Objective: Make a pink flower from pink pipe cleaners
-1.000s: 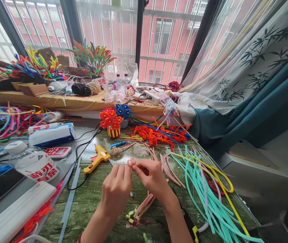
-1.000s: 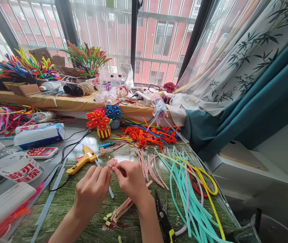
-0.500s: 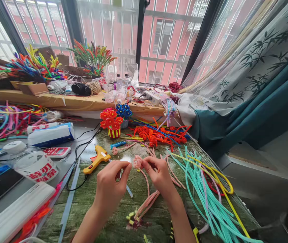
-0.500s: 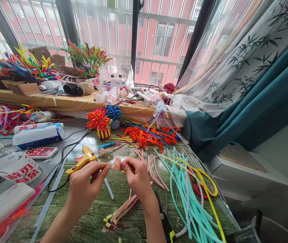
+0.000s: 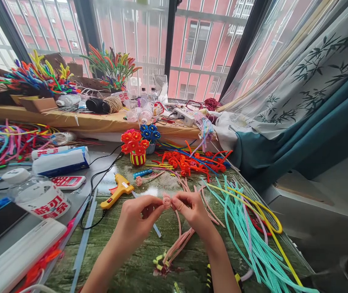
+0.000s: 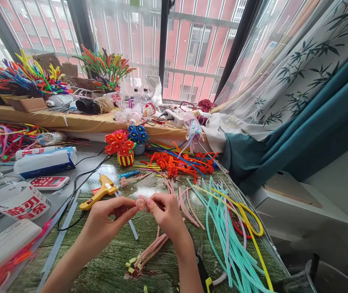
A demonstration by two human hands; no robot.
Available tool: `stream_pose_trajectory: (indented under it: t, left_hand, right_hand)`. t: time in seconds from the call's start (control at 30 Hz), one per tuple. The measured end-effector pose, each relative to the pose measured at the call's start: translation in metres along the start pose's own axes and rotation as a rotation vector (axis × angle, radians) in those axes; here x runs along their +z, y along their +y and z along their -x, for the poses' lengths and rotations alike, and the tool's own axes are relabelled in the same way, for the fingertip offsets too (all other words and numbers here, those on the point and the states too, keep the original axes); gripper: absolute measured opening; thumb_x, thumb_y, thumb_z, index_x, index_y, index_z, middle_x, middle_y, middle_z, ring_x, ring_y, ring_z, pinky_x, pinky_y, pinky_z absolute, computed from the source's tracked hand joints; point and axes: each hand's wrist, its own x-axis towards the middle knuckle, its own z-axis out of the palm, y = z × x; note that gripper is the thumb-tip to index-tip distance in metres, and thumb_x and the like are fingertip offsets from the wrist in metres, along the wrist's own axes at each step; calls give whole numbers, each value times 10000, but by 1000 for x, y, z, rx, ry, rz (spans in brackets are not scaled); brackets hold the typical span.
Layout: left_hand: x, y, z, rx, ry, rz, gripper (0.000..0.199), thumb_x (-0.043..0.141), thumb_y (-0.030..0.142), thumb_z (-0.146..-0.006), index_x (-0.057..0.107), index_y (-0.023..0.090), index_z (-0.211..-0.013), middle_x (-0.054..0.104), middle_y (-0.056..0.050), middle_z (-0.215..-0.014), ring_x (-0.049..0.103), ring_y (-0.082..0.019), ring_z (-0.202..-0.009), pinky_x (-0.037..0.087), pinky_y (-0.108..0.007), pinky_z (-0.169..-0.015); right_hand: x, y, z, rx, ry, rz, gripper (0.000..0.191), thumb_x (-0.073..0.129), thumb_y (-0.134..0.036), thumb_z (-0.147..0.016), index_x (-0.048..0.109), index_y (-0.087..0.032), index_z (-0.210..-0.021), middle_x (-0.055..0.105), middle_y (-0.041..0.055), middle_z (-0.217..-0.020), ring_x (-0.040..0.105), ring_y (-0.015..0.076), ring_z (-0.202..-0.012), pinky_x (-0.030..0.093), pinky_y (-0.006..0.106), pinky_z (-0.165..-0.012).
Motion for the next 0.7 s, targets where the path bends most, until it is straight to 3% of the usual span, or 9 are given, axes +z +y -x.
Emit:
stream_pose_trajectory:
  t: [0.3,0.53,0.7]
  left_hand:
    - [-1,-6,-2,-242,5,230,294,630,414,-793,714,132,-776,677,-46,-658,580,-158,-595,431,-226,-531]
    - [-5,-4,-4,-265,-70,356,268,668,402,-775,740,145,-797,718,-58,-730,596,-158,-638,435,-218,-558]
    - [-4,-3,-1,-266,-103,322,302,665,434,-782,747,144,-799,719,-69,-757,606,-173,-669,439,-227,-566]
  right_hand:
    - [6,-1,-1,-89,61,162,167,615,-295,-872,701,-159,-828,626,5,-671,455,108,-552,316,225,-501]
    - [3,-2,-1,-169,38,252,124,587,-155,-871,681,-173,-793,595,-3,-682,472,115,-584,329,227,-534]
    - [1,1,1,-173,34,276,122,584,-105,-845,672,-163,-782,590,1,-678,483,118,-591,337,226,-539]
